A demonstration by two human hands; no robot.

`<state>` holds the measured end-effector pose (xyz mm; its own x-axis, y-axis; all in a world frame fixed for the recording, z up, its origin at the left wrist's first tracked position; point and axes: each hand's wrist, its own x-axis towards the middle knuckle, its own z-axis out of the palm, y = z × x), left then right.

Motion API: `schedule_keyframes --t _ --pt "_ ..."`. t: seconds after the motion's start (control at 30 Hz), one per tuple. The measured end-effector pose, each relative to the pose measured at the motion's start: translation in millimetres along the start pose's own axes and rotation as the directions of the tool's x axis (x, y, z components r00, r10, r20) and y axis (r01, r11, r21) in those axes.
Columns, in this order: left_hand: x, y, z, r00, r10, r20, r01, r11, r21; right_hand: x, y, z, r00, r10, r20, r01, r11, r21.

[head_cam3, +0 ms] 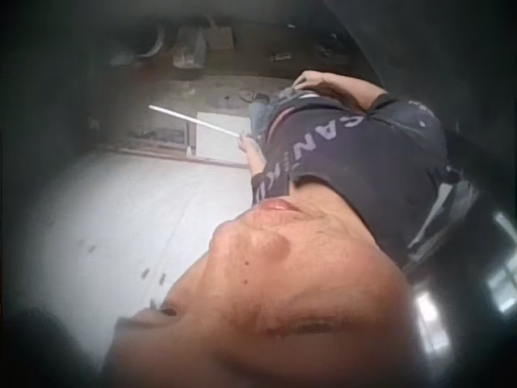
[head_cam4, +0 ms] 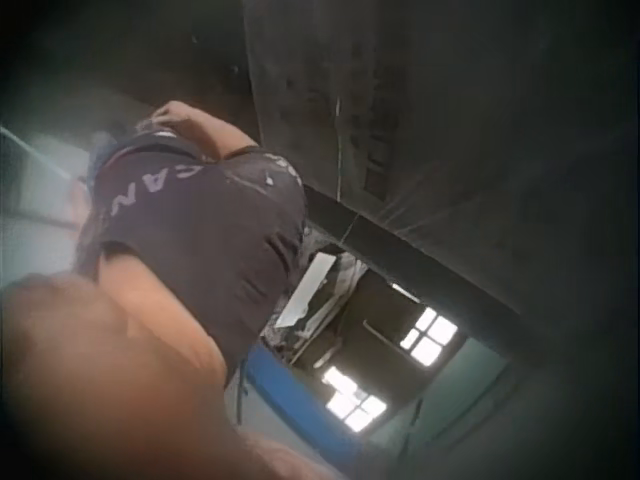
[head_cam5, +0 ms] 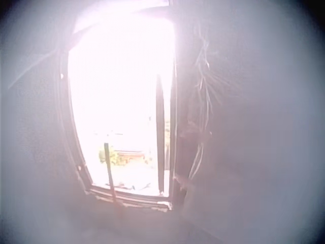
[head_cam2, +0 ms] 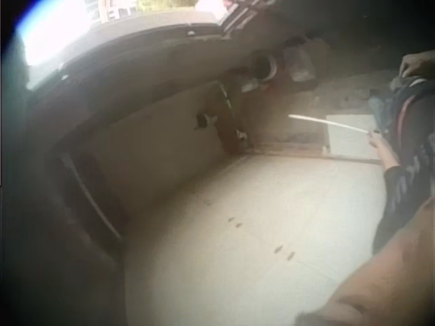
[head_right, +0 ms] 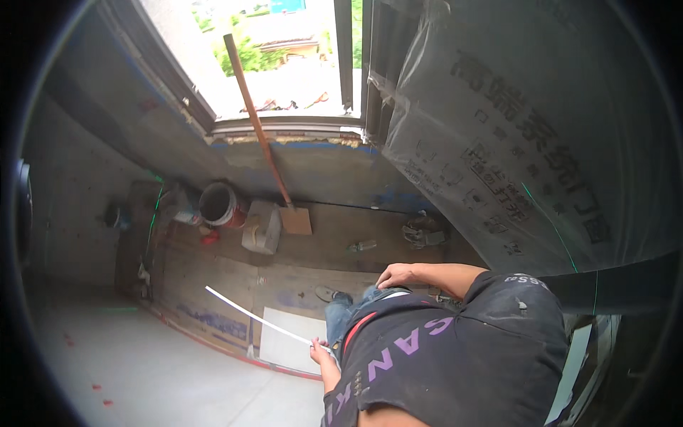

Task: Measure tile dimensions with a tape measure and install tiles on a wall.

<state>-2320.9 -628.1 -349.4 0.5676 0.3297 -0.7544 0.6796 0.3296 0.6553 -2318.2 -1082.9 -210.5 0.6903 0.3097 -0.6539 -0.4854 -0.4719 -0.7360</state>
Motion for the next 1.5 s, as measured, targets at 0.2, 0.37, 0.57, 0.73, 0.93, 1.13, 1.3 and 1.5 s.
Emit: schedule_keyframes --t 0.2,0.37,0.57,0.73,0.93,1.13,1.3,1.5 --pt "83 99 30 0.986 0.093 0.140 -0.138 0.925 0.353 41 -105 -47 0.982 -0.089 -0.168 0.066 0.988 -0.138" --pt "143 211 83 0.990 -0.001 0.140 -0.035 0.965 0.259 109 -135 -93 0.927 -0.018 -0.373 0.018 1.000 -0.003" --pt "167 300 127 0.982 0.176 0.061 -0.186 0.953 0.241 221 -93 -172 0.738 0.398 -0.546 -0.335 0.917 0.216" --pt "149 295 172 0.994 0.105 0.036 -0.108 0.836 0.538 277 -33 -191 0.745 0.664 -0.056 -0.529 0.640 0.557" --pt "137 264 227 0.986 0.076 0.150 -0.165 0.626 0.762 340 -70 -256 0.822 0.530 0.210 -0.505 0.508 0.697" --pt "132 294 272 0.997 0.008 0.081 -0.061 0.738 0.672 374 -140 -326 0.915 0.397 0.074 -0.403 0.909 0.108" --pt "126 342 298 0.995 0.051 0.085 -0.091 0.815 0.572 348 -257 -467 0.936 -0.147 -0.320 0.260 0.901 0.347" --pt "121 371 338 0.992 0.113 -0.048 -0.073 0.855 0.513 345 -254 -615 0.480 -0.176 -0.859 0.030 0.982 -0.184"
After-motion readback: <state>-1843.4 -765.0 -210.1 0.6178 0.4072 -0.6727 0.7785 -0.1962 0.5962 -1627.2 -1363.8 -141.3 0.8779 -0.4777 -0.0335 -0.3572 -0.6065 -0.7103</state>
